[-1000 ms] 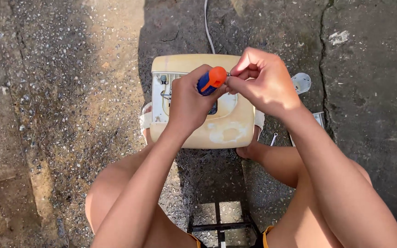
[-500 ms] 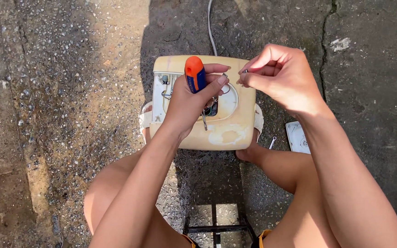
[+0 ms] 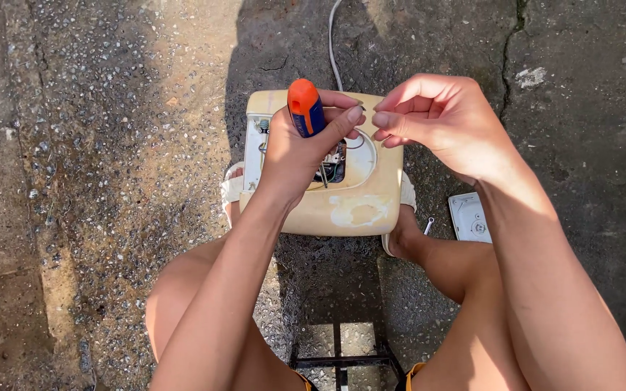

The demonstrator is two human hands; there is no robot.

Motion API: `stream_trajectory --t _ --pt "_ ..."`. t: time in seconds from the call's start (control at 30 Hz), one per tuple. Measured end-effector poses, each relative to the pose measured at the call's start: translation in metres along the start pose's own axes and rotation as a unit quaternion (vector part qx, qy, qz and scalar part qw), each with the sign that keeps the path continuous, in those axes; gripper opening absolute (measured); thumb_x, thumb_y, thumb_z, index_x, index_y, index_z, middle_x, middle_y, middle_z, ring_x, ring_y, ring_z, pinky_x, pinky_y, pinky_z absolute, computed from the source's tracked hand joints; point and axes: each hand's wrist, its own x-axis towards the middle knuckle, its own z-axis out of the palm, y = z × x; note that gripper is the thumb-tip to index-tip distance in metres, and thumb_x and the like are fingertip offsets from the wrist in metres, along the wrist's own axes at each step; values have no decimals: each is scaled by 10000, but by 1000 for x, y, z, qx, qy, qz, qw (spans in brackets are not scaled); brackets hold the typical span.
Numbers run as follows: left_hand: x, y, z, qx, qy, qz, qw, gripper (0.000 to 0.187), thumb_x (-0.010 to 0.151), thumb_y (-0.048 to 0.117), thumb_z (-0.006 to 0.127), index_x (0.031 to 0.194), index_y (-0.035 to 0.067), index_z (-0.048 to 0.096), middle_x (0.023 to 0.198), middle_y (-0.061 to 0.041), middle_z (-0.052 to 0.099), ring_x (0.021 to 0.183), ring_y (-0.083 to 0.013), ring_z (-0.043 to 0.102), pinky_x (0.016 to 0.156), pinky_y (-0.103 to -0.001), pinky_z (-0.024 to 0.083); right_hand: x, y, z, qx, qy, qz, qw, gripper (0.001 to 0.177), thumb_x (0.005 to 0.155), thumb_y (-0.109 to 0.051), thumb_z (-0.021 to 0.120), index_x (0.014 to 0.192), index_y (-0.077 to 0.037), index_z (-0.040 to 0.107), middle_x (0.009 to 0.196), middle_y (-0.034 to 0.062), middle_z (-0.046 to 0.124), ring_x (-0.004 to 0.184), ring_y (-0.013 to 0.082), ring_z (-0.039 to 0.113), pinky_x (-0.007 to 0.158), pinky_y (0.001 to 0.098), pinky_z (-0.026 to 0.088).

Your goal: Disassembling and inspecting the internal components of a water heater using a screwdriver

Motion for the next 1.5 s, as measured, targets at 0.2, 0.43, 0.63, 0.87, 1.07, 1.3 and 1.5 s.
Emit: stream_trajectory --t 0.2,0.43,0.63,0.87,1.07,1.3,1.5 --pt "1 -2 -6 11 -3 -3 1000 200 892 170 772 1051 48 766 917 -58 763 841 -138 716 776 -248 563 4 11 7 -22 27 7 999 124 926 -36 756 1049 -35 740 906 94 750 807 133 729 817 255 663" --pt "9 -1 -12 59 1 -1 998 242 852 190 808 1037 108 676 806 -58 775 795 -132 750 831 -282 583 11 6 6 -46 19 66 997 127 945 -112 733 1030 -23 764 888 111 763 831 148 746 830 246 661" --pt "14 -12 -7 130 -25 -12 991 104 872 186 793 883 96 742 758 5 691 712 -86 631 669 -227 516 16 8 -4 -77 13 139 987 111 912 -104 769 1011 -54 772 861 103 769 789 147 743 771 261 656" --pt "26 -102 -27 612 -6 -165 773 180 817 228 683 969 158 749 907 -179 736 884 -463 673 685 -554 516 9 20 -32 -236 42 145 960 100 971 -42 639 955 -55 737 806 66 719 769 132 693 746 278 596" --pt "30 -174 -30 657 -24 -200 726 325 864 211 763 1114 12 704 997 -233 714 921 -461 718 750 -564 592 12 51 -56 -332 60 170 926 81 947 -71 690 939 -99 765 761 51 732 681 134 696 689 297 546" --pt "33 -140 -37 438 34 -197 877 276 837 130 681 1092 30 717 754 -122 707 647 -287 753 650 -406 599 27 70 -54 -256 32 101 961 84 924 17 685 962 -10 755 752 135 722 652 172 704 626 293 594" --pt "16 -74 -24 200 86 -189 958 186 867 150 709 983 5 725 721 -119 723 533 -121 693 498 -219 543 38 79 -19 -117 0 121 986 154 938 20 672 1075 78 713 876 185 690 804 186 723 643 276 633"
